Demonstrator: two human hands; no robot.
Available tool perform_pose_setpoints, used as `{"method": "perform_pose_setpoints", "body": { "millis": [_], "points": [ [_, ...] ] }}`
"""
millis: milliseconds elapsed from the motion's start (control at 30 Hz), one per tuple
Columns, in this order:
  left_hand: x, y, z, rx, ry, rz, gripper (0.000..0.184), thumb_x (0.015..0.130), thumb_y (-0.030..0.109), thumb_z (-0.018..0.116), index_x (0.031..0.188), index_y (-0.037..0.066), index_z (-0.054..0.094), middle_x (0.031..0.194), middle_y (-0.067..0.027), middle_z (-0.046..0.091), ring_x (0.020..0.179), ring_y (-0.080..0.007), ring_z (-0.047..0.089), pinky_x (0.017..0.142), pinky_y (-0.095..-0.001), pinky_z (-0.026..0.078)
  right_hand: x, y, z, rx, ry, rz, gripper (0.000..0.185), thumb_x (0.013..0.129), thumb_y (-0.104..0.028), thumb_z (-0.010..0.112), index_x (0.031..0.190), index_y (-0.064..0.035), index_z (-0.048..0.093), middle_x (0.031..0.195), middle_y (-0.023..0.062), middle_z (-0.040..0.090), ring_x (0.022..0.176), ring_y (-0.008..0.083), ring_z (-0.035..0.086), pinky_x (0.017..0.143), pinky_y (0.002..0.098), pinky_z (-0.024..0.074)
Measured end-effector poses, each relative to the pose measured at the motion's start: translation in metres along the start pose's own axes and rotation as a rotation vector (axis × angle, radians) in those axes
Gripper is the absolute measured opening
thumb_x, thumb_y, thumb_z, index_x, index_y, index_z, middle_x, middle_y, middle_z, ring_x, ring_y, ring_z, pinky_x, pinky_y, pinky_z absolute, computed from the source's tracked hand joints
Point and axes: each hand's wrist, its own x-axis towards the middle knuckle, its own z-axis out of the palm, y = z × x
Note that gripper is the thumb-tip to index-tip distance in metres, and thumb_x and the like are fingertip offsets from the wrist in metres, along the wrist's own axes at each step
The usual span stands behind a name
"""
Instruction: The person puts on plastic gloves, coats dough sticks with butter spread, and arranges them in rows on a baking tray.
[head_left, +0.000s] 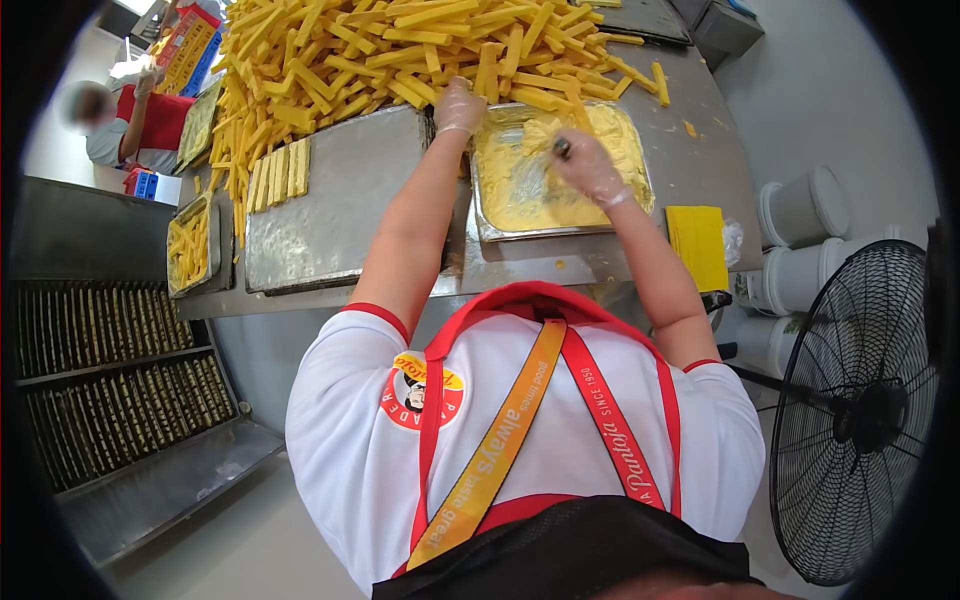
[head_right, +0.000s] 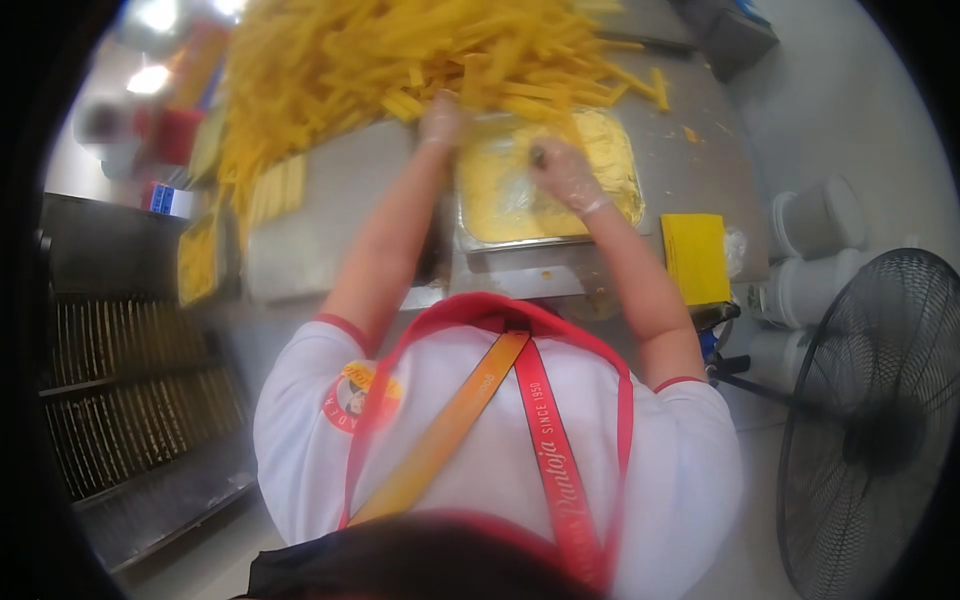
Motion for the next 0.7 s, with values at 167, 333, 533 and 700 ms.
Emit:
{"method": "perform_pose_setpoints", "body": {
  "millis": [167,333,533,700],
  "points": [
    [-0.040,0.014,-0.034,-0.300,0.265,0.046,0.035,0.082,0.017,0.068,0.112,0.004,0.059,0.097,-0.0202,0.068,0.089,-0.0365,0.066,0.078,-0.0439,0.052,0.003,0.052,-0.011,0.482,-0.039,0.360,0.017,0.083,-0.017,0.069,0.086,-0.0015,0.062,0.075,0.0085,0.064,0.071,0.0175,0.062,0.068,0.0356,0.0499],
    [-0.099,-0.003,-0.085,-0.714,0.350,0.179,0.022,0.082,0.002,0.067,0.103,0.000,0.063,0.089,-0.0117,0.065,0.080,-0.0209,0.063,0.072,-0.0314,0.052,-0.028,0.017,-0.057,0.010,-0.163,0.038,0.016,0.085,-0.011,0.072,0.095,-0.0015,0.065,0.073,0.0019,0.061,0.065,0.0099,0.056,0.062,0.0260,0.0490],
    [-0.179,0.012,-0.073,-0.354,0.051,0.283,0.033,0.079,0.004,0.068,0.110,0.000,0.061,0.092,-0.0155,0.067,0.083,-0.0253,0.066,0.075,-0.0346,0.053,-0.007,0.057,-0.053,0.081,-0.216,0.105,0.021,0.086,-0.010,0.074,0.102,-0.0010,0.065,0.077,-0.0005,0.060,0.066,0.0080,0.053,0.062,0.0251,0.0472],
    [-0.174,0.012,-0.047,-0.455,-0.023,0.231,0.037,0.077,0.001,0.065,0.113,0.001,0.057,0.090,-0.0214,0.067,0.085,-0.0389,0.066,0.074,-0.0413,0.052,-0.014,0.006,-0.028,0.896,0.097,0.215,0.018,0.087,-0.009,0.072,0.101,-0.0008,0.064,0.084,0.0048,0.067,0.072,0.0142,0.067,0.065,0.0286,0.0576]
  ]
}}
